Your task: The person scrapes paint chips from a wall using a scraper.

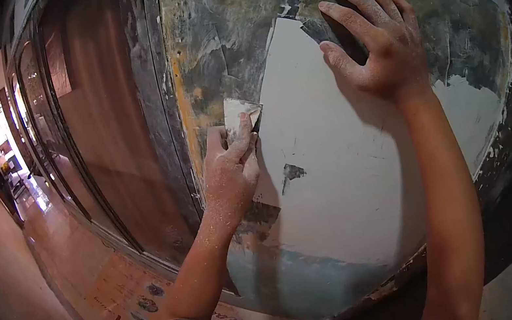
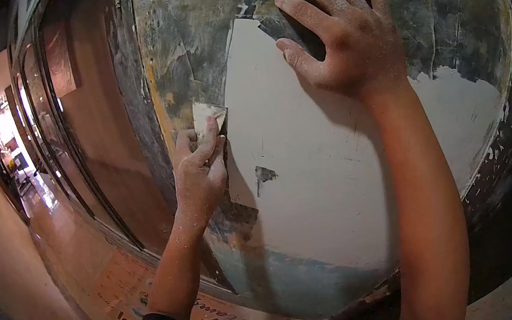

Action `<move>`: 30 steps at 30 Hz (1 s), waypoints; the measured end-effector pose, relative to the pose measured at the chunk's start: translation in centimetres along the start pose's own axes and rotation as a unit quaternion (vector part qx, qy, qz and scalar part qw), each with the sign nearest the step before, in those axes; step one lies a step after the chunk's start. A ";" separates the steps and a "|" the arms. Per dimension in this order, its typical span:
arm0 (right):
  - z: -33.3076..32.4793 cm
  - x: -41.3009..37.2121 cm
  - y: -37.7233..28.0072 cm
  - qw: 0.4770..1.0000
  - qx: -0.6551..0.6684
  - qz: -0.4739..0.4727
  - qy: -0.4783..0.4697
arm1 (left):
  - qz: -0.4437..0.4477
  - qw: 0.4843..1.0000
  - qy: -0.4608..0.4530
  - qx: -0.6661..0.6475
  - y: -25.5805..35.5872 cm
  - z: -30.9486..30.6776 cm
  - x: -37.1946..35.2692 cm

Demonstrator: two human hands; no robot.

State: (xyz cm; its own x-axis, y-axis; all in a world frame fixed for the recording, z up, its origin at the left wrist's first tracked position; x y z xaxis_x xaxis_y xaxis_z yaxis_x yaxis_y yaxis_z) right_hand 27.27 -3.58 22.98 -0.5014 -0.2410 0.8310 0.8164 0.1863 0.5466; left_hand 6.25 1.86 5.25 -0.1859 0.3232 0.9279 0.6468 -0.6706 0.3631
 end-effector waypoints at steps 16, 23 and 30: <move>-0.2 0.1 0.0 1.000 0.003 0.001 0.009 | 0.030 0.998 0.014 0.050 2.8 0.2 3.7; -0.1 0.0 0.2 1.000 0.010 0.005 0.014 | 0.041 0.997 0.023 0.053 4.3 0.1 5.5; 0.0 0.0 0.3 1.000 0.006 0.011 0.015 | 0.030 0.997 0.018 0.067 5.5 0.2 7.5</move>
State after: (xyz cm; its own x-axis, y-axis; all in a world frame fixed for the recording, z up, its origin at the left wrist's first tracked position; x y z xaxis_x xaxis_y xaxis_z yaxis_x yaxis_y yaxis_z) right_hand 27.49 -3.52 23.10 -0.4741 -0.2644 0.8399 0.8237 0.2038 0.5291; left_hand 8.57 0.74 14.20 -0.1688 0.2584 0.9512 0.7505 -0.5919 0.2939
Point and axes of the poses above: each hand's wrist, its own x-axis towards the middle knuckle, its own z-axis out of the palm, y = z × x, the point moved 9 cm from there along x, towards the middle knuckle, and after that the axes turned 8 degrees about y, right-handed, at the moved point
